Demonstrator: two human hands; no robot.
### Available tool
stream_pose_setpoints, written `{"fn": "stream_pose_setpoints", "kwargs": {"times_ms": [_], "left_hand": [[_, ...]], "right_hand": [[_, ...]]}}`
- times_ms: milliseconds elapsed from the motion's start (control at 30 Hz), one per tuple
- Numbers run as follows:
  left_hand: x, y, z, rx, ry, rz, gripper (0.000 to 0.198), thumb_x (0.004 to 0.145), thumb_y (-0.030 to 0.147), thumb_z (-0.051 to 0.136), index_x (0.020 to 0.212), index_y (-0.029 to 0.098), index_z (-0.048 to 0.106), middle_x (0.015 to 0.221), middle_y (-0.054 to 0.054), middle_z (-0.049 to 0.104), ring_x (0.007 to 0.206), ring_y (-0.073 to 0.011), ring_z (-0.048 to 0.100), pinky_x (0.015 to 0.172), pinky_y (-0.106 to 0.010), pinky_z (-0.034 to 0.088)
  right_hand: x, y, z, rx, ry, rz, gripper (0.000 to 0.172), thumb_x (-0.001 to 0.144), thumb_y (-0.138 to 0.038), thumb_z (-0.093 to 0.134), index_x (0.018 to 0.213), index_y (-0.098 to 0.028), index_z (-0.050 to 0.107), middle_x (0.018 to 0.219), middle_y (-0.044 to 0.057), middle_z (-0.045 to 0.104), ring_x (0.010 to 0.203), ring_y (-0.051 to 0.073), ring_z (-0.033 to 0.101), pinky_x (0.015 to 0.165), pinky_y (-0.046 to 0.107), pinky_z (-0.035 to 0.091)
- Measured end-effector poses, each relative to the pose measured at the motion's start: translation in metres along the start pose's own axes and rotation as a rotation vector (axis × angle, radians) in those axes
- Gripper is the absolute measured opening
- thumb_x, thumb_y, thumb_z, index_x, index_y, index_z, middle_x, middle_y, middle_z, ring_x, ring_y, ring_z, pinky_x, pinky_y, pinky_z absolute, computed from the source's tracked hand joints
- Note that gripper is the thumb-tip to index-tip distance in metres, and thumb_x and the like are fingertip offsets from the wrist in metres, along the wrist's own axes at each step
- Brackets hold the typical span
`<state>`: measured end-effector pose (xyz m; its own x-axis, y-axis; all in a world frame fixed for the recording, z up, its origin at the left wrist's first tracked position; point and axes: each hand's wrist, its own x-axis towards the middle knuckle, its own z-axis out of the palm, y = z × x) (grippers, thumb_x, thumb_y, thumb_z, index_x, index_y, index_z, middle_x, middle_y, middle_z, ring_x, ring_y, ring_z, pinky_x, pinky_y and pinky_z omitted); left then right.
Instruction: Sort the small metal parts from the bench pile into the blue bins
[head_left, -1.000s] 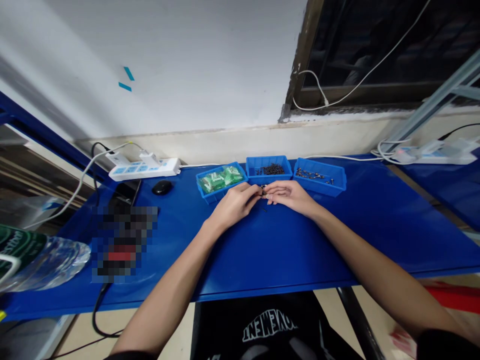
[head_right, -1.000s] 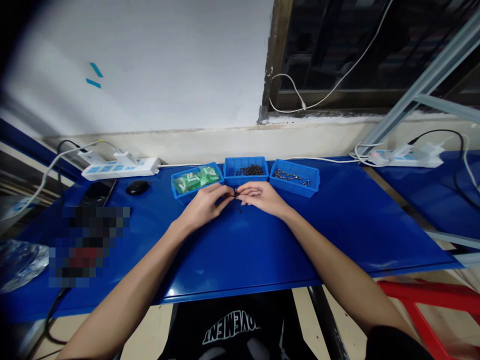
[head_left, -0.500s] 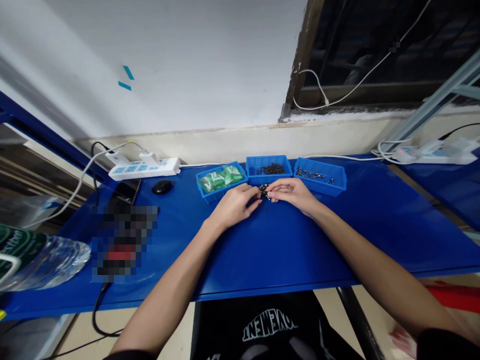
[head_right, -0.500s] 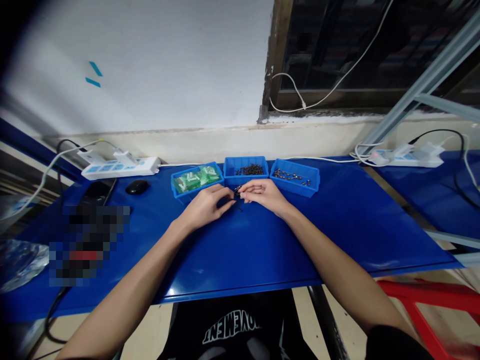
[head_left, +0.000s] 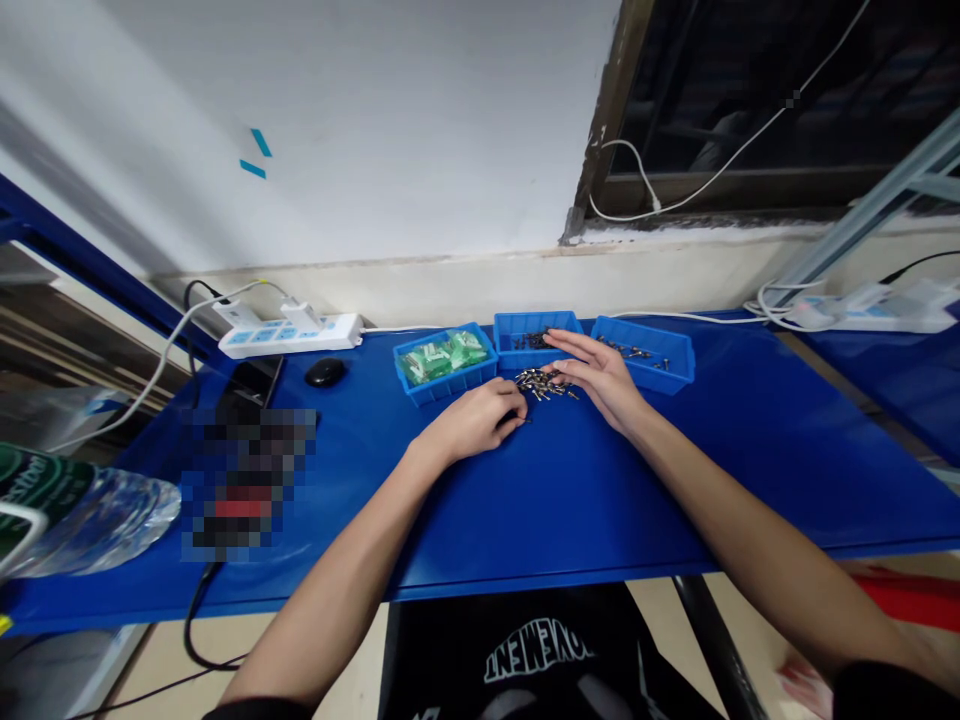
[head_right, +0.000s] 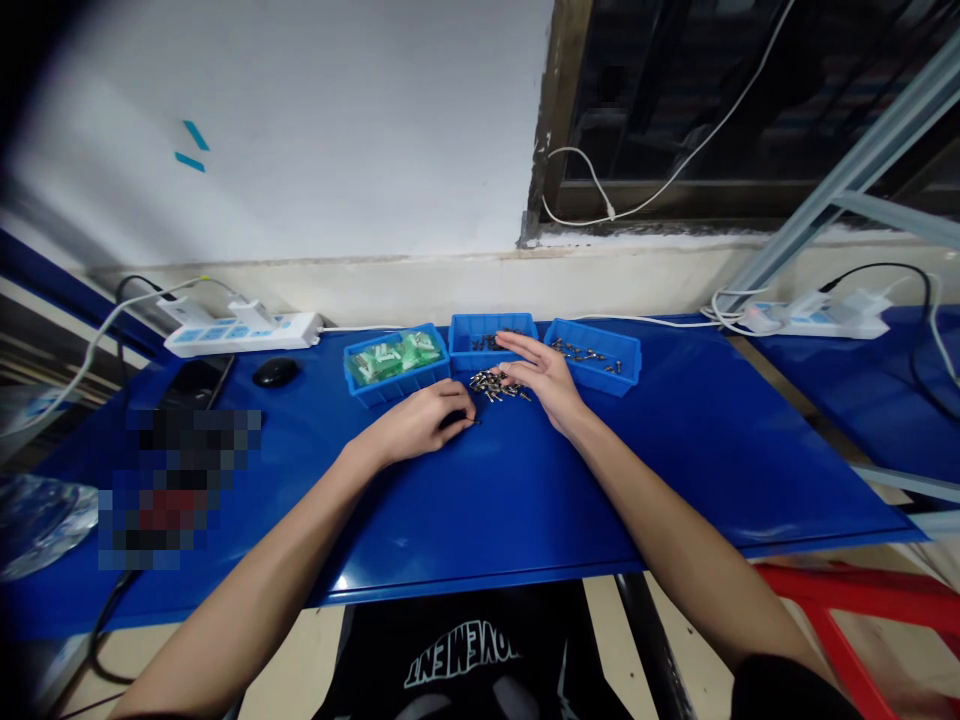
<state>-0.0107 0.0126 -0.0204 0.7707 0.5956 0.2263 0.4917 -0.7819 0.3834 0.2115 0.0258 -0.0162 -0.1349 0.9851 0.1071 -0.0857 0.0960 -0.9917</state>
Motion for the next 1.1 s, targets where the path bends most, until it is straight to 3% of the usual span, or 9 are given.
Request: {"fn": "stream_pose_setpoints", "kwargs": {"times_ms": [233,433,667,800,1100], "left_hand": [[-0.0015,-0.0016,0.0004,0.066,0.081,-0.049,0.020,0.101,0.022,0.045,0.096,0.017,0.063,0.089,-0.007,0.066,0.082,-0.0195,0.064,0.076,-0.031,0.051],[-0.0021,-0.0018,-0.0009,0.015,0.226,-0.033,0.018,0.102,0.021,0.046,0.107,0.018,0.063,0.096,-0.006,0.070,0.086,-0.0183,0.067,0.079,-0.030,0.053],[-0.0014,0.0006,-0.0020,0.026,0.348,-0.016,0.015,0.101,0.021,0.048,0.102,0.019,0.063,0.090,-0.005,0.069,0.080,-0.0164,0.065,0.074,-0.028,0.052],[-0.0011,0.0008,-0.0016,0.035,0.422,-0.015,0.010,0.100,0.020,0.051,0.096,0.019,0.061,0.087,-0.004,0.067,0.077,-0.0154,0.064,0.071,-0.027,0.051],[-0.0009,0.0033,-0.0008,0.037,0.419,-0.016,0.004,0.096,0.019,0.057,0.093,0.019,0.059,0.083,-0.002,0.065,0.074,-0.0148,0.063,0.068,-0.026,0.051]], "right_hand": [[-0.0019,-0.0042,0.0040,0.017,-0.016,0.005,0.028,0.065,-0.029,0.085,0.092,-0.025,0.078,0.105,0.005,0.080,0.077,0.017,0.072,0.067,0.030,0.056],[-0.0017,-0.0015,0.0054,-0.062,-0.127,0.025,0.027,0.066,-0.035,0.086,0.089,-0.022,0.079,0.090,0.007,0.080,0.071,0.018,0.071,0.066,0.031,0.056],[-0.0022,-0.0009,0.0056,-0.148,-0.213,0.050,0.028,0.066,-0.036,0.086,0.088,-0.020,0.078,0.077,0.005,0.077,0.070,0.018,0.072,0.070,0.033,0.057],[-0.0041,-0.0014,0.0069,-0.152,-0.271,0.089,0.033,0.065,-0.038,0.088,0.090,-0.019,0.078,0.080,0.006,0.077,0.069,0.018,0.072,0.069,0.034,0.058],[-0.0059,0.0004,0.0089,-0.139,-0.276,0.093,0.028,0.066,-0.036,0.088,0.086,-0.019,0.078,0.073,0.004,0.075,0.064,0.017,0.070,0.070,0.034,0.059]]}}
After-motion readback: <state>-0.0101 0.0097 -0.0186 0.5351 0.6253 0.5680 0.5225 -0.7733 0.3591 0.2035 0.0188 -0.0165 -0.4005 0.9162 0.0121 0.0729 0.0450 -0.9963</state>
